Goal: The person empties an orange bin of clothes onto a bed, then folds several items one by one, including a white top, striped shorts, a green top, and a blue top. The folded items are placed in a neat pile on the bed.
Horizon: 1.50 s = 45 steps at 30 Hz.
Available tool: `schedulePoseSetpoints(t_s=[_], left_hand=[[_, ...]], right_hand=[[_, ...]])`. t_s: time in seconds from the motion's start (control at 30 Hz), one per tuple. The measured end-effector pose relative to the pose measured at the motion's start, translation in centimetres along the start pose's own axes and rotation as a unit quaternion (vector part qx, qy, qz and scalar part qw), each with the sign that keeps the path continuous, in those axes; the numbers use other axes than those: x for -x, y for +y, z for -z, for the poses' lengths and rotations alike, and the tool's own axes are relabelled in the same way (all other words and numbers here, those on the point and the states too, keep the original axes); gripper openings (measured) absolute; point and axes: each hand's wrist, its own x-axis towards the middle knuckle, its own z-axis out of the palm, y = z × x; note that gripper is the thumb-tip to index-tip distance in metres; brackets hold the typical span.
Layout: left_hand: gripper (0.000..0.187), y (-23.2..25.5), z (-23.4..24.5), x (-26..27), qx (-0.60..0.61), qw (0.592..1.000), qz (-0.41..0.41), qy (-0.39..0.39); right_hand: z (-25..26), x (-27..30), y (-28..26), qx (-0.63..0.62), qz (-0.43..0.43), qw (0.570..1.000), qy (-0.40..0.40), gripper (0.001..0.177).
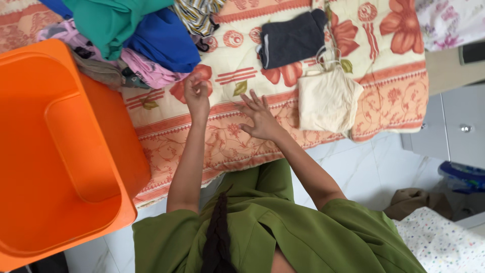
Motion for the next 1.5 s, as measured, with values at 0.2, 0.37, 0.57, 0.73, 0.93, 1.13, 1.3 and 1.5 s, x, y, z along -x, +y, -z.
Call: schedulePoseSetpoints(t_s=[0.2, 0.37, 0.57, 0.73, 0.93, 1.13, 1.3, 1.5], left_hand=[[0.030, 0.6, 2.4, -2.6, 0.034, 0.998, 0.034, 0.030], [0.066, 2.4, 3.2, -6.5, 0.045, 0.968, 0.244, 0.048], [0.091, 1.5, 2.6, -12.3, 0.254, 0.848, 0.455, 0.095], [0.079, -2.9, 2.7, -15.8, 0.513, 0.776, 0.339, 0.136], [0.071, -3.9, 5.1, -18.4, 0.626, 0.715, 0.252, 0.182], [0.080, -4.1, 9.7, -23.8, 0.597, 0.739, 0.175, 0.259], [0.096, -4.8, 14.0, -27.0, 0.544, 0.724, 0.311, 0.287], [0.096, -5.4, 13.7, -27.2, 0.479, 0.767, 0.326, 0.275]], right_hand=[[-0.9, -8.3, -1.0, -0.198, -0.026, 0.980, 0.013, 0.054], [-3.0, -16.6, 0.8, -0.331, -0.139, 0.932, 0.049, 0.060], [-2.7, -26.5, 3.3, -0.381, -0.098, 0.897, 0.199, 0.080], [0.6, -31.6, 4.3, -0.550, -0.281, 0.775, 0.134, 0.088], [-3.1, -40.1, 3.2, -0.648, -0.197, 0.725, 0.126, 0.035], [-8.0, -47.0, 0.2, -0.589, -0.194, 0.777, 0.108, 0.022], [-9.1, -47.9, -1.2, -0.537, -0.142, 0.829, 0.069, 0.023], [-3.0, -44.6, 0.3, -0.495, -0.251, 0.828, 0.075, 0.028]])
